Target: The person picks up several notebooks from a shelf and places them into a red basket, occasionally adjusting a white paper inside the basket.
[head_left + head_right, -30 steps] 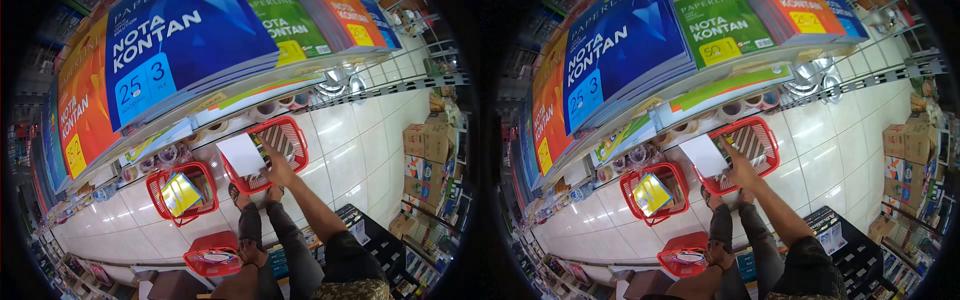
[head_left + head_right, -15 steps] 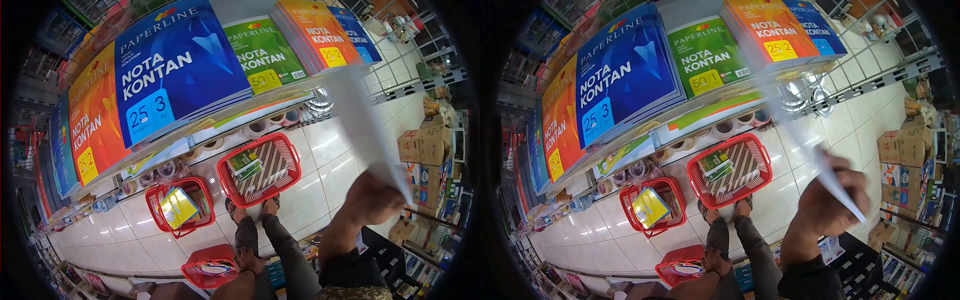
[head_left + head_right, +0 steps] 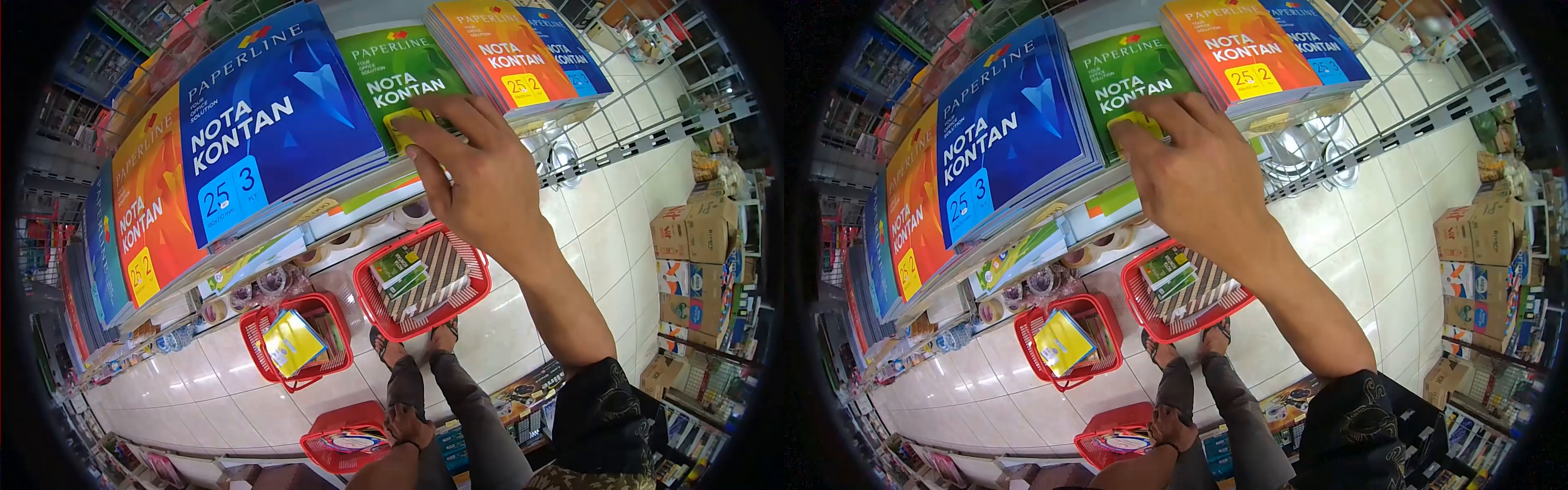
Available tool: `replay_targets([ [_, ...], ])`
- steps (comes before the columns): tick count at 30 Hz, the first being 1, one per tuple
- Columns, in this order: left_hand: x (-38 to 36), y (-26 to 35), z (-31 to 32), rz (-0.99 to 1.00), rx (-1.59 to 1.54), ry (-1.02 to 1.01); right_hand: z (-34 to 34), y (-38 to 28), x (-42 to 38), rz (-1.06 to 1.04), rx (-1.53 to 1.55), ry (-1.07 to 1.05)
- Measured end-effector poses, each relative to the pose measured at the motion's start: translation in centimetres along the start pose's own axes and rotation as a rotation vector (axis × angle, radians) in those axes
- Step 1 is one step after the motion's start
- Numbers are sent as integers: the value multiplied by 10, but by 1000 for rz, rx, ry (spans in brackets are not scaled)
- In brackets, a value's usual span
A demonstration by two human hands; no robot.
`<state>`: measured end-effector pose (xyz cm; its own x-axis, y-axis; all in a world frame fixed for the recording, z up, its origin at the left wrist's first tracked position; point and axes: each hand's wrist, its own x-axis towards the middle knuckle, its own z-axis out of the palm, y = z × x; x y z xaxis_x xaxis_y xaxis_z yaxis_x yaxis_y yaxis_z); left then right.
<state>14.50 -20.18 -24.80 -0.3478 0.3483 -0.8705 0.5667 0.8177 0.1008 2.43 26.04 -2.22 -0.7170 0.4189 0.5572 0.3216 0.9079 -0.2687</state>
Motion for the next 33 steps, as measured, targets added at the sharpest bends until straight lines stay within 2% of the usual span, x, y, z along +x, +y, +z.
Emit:
replay_targets([
  [3, 1, 1, 1, 2, -7, 10, 10, 0, 0, -36, -80, 69],
  [6, 6, -3, 14, -1, 2, 5, 4, -4, -4, -11, -67, 0],
  [14, 2, 12, -8, -6, 11, -19, 1, -9, -1, 41, -62, -80],
  [18, 2, 9, -2, 15, 43, -13, 2, -11, 8, -15, -30, -42],
  [28, 7, 1, 8, 20, 26, -19, 5, -22, 19, 72, -142, -84],
  [31, 9, 2, 9, 22, 41, -11, 21, 2, 41, 49, -56, -68],
  [33, 7, 3, 4, 42, 38, -5, 41, 20, 52, -152, -70, 56],
])
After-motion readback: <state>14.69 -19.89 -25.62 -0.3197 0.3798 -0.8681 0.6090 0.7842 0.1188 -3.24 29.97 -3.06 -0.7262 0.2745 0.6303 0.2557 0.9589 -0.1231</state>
